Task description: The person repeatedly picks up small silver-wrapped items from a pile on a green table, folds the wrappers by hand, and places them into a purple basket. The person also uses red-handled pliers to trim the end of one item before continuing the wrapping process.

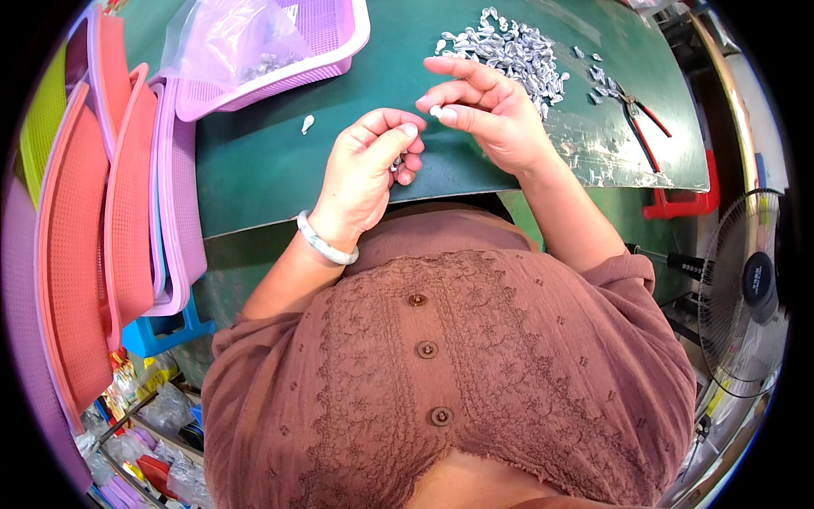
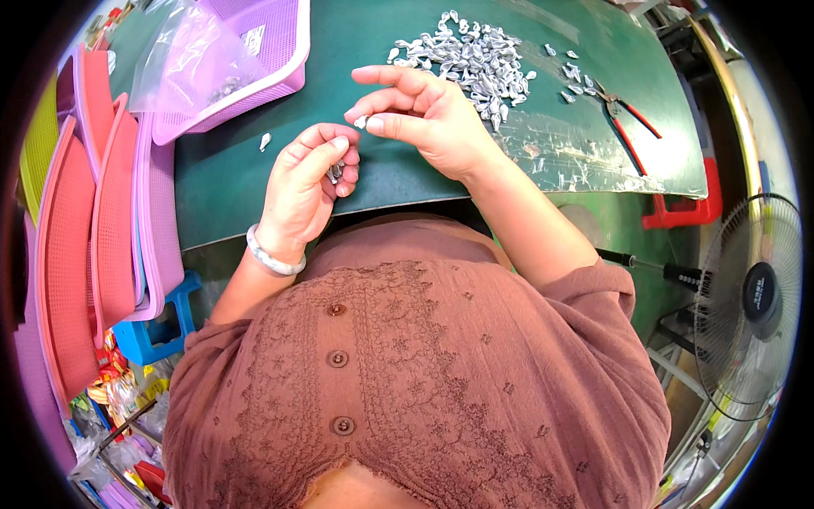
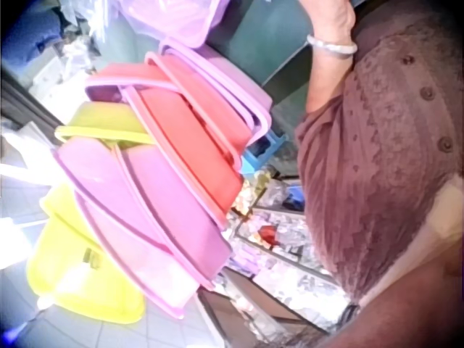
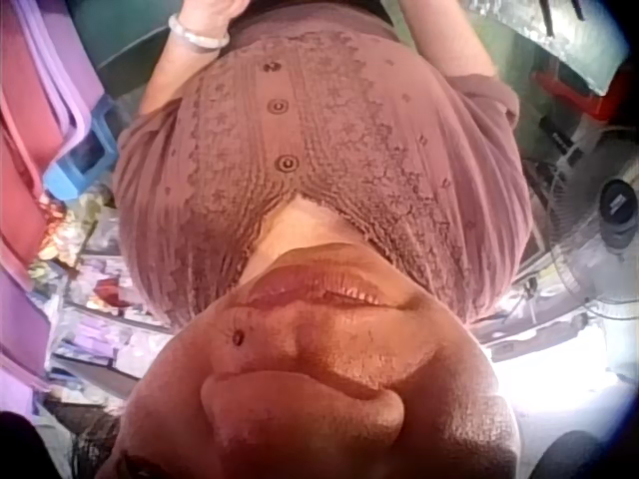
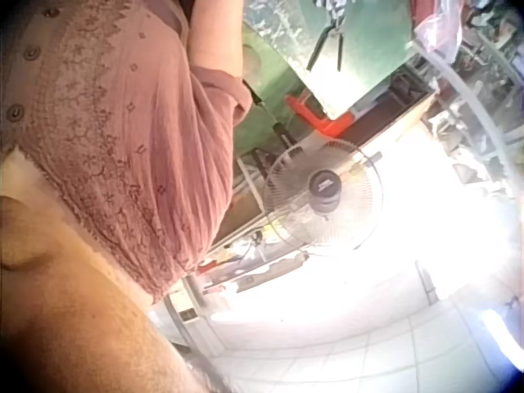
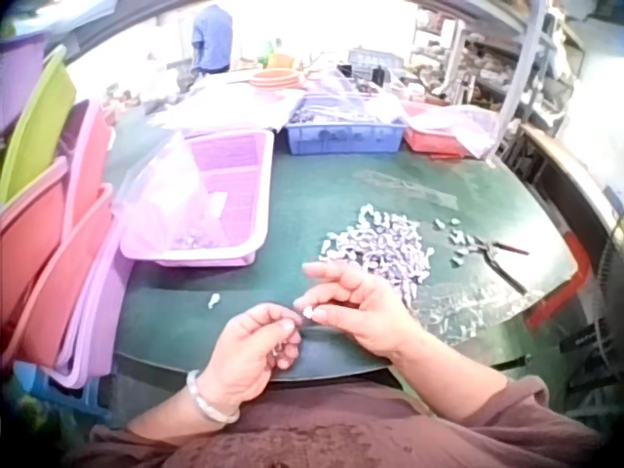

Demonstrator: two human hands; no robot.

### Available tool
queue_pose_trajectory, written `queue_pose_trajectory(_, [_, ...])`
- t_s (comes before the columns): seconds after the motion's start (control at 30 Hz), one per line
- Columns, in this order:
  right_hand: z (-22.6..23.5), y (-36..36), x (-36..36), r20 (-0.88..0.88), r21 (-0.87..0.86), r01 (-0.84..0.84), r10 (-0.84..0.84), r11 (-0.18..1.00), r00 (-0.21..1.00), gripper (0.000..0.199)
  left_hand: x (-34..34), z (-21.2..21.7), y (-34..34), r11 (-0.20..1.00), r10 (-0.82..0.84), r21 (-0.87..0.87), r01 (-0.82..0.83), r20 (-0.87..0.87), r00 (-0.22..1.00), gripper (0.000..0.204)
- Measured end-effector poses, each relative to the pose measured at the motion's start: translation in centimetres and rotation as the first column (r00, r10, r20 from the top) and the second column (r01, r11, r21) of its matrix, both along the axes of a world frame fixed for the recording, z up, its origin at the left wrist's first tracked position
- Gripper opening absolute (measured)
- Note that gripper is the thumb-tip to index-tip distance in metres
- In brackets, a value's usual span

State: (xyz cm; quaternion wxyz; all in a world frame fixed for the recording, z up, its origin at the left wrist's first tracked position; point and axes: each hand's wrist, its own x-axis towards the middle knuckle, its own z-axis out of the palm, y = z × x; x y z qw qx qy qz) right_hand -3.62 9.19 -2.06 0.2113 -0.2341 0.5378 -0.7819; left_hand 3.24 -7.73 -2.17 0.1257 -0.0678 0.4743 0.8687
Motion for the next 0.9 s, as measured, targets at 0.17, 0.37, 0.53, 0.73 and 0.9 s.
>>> queue_pose_trajectory(0.17, [-0.4, 0.1, 0.4, 0.043, -0.034, 0.005, -0.003, 0.999, 0.999, 0.044, 0.2, 0.7, 0.2, 1.0, -0.019, -0.017, 0.019, -0.003, 1.0, 0.009])
queue_pose_trajectory(0.37, [-0.6, 0.1, 0.7, 0.001, -0.05, 0.011, -0.011, 0.999, 1.0, 0.046, 0.4, 0.9, 0.4, 0.998, -0.037, -0.04, 0.038, 0.015, 0.999, 0.008])
queue_pose_trajectory(0.53, [-0.6, 0.1, 0.9, -0.162, 0.011, 0.071, -0.068, 0.997, 0.984, 0.044, 0.5, 1.2, 0.5, 0.998, -0.047, -0.047, 0.048, 0.022, 0.999, 0.008])
queue_pose_trajectory(0.73, [-0.6, 0.0, 1.2, -0.309, 0.086, 0.146, -0.113, 0.986, 0.944, 0.043, 0.6, 1.0, 0.6, 0.998, -0.035, -0.053, 0.035, 0.011, 0.999, 0.008])
queue_pose_trajectory(0.9, [-0.8, 0.0, 1.1, -0.436, 0.099, 0.22, -0.157, 0.97, 0.886, 0.043, 0.5, 1.0, 0.6, 0.997, -0.018, -0.07, 0.019, 0.023, 1.0, 0.008])
